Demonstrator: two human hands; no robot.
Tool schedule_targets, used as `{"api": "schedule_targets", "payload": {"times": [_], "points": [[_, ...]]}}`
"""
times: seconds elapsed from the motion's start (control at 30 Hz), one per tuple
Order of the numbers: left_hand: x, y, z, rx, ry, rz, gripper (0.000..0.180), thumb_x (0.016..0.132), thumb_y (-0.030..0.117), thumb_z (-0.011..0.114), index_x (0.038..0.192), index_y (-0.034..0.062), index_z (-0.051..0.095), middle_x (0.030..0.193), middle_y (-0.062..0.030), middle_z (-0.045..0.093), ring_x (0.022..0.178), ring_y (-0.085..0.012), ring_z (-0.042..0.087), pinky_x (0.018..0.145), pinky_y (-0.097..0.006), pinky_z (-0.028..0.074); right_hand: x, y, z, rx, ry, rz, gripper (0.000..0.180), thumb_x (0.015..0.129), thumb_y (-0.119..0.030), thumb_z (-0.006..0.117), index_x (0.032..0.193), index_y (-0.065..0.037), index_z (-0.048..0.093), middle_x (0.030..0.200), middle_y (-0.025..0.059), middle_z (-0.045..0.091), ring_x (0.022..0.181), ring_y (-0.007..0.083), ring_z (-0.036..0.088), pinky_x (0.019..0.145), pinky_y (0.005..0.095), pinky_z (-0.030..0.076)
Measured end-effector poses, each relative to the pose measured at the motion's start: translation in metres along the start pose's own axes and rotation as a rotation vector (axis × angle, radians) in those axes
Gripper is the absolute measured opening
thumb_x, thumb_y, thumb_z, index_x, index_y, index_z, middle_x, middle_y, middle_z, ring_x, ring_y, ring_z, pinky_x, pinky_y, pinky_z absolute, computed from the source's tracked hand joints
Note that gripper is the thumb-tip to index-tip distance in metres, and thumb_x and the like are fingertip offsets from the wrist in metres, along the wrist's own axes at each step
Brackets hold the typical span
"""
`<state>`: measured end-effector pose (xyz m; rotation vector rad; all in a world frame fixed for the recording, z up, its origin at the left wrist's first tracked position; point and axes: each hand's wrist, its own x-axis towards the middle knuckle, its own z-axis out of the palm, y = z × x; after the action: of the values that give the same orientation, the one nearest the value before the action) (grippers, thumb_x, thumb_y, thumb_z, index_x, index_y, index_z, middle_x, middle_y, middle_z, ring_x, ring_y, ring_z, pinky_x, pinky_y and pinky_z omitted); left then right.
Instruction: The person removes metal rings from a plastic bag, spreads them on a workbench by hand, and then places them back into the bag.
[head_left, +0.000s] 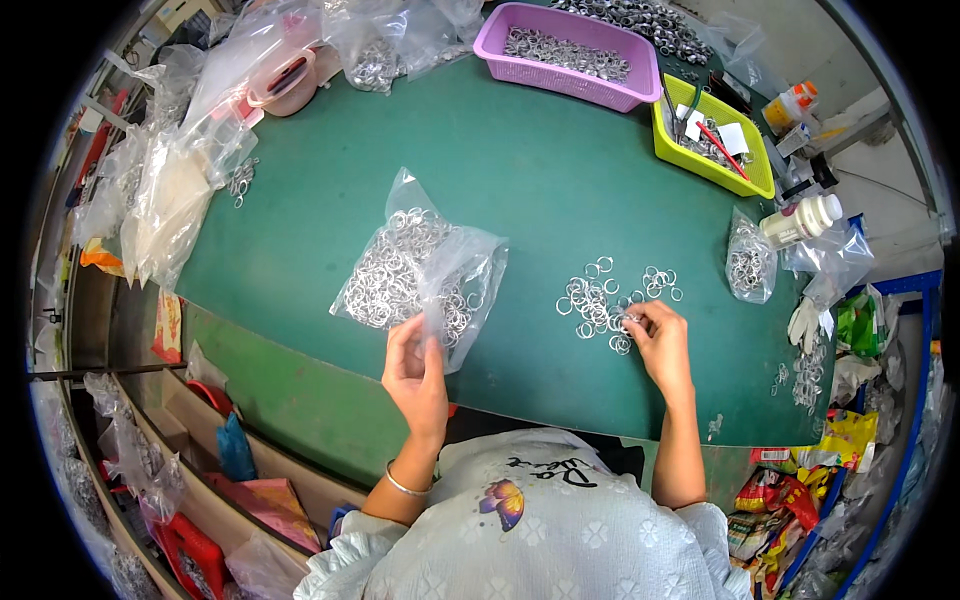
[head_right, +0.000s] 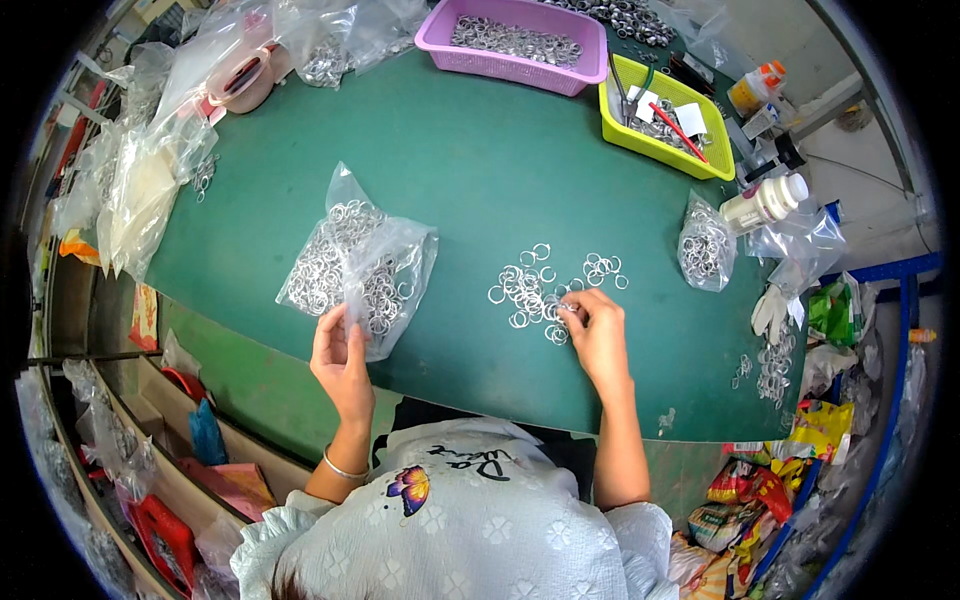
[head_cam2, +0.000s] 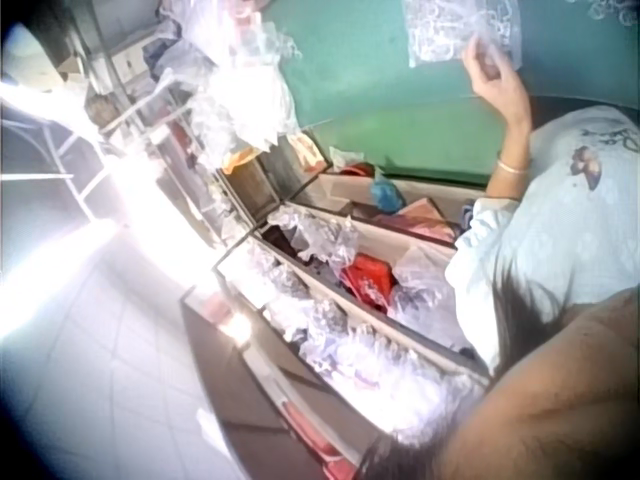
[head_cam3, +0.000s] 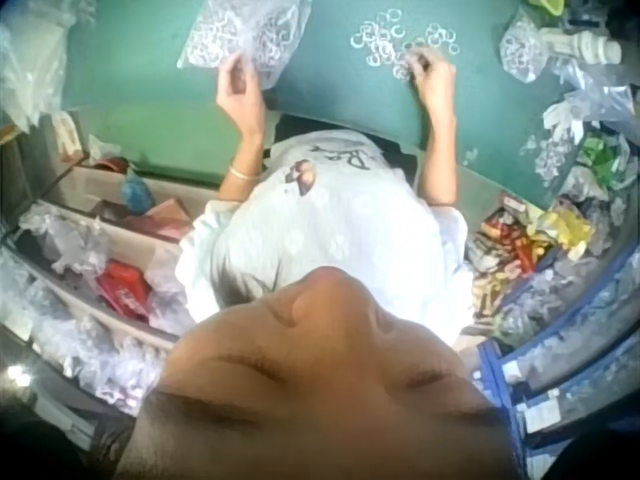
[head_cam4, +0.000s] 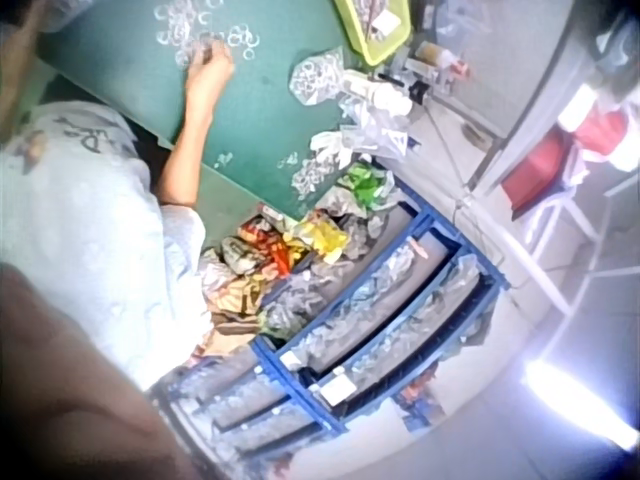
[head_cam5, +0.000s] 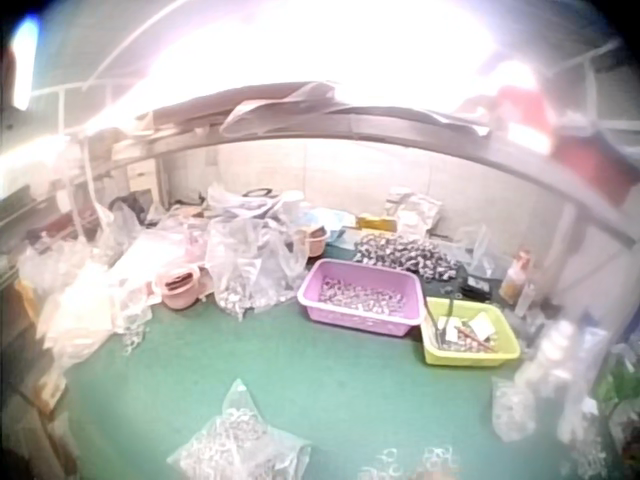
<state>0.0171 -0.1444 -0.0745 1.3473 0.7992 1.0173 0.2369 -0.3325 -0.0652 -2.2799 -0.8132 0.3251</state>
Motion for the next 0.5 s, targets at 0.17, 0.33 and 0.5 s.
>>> {"api": "schedule_targets", "payload": {"times": [0.17,0.33,0.5], "points": [[0.0,0.001,0.0,-0.028,0.007,-0.011,0.028,0.084,-0.011,0.05,0.112,-0.006,0.053,0.105,-0.0068,0.051,0.097,-0.0135,0.053,0.085,-0.025,0.042,0.005,0.014,-0.009,0.612,0.029,0.262,0.012,0.083,0.001,0.062,0.094,0.004,0.064,0.077,0.0022,0.062,0.061,0.006,0.053,0.056,0.019,0.042],[0.0,-0.001,0.0,-0.019,-0.005,-0.005,0.029,0.084,-0.011,0.05,0.112,-0.0058,0.053,0.106,-0.007,0.05,0.098,-0.0136,0.052,0.085,-0.025,0.042,0.006,0.018,-0.014,0.667,0.038,0.237,0.015,0.083,0.001,0.062,0.098,0.005,0.064,0.077,0.0029,0.063,0.061,0.0056,0.053,0.055,0.0191,0.043],[0.001,-0.005,0.001,0.012,0.021,0.046,0.027,0.086,-0.006,0.051,0.113,-0.0054,0.053,0.103,-0.0066,0.055,0.089,-0.0109,0.053,0.075,-0.023,0.044,0.008,0.023,-0.009,0.624,0.095,0.22,0.017,0.083,0.003,0.061,0.1,0.007,0.063,0.077,0.0046,0.063,0.063,0.0076,0.057,0.057,0.0199,0.045]]}}
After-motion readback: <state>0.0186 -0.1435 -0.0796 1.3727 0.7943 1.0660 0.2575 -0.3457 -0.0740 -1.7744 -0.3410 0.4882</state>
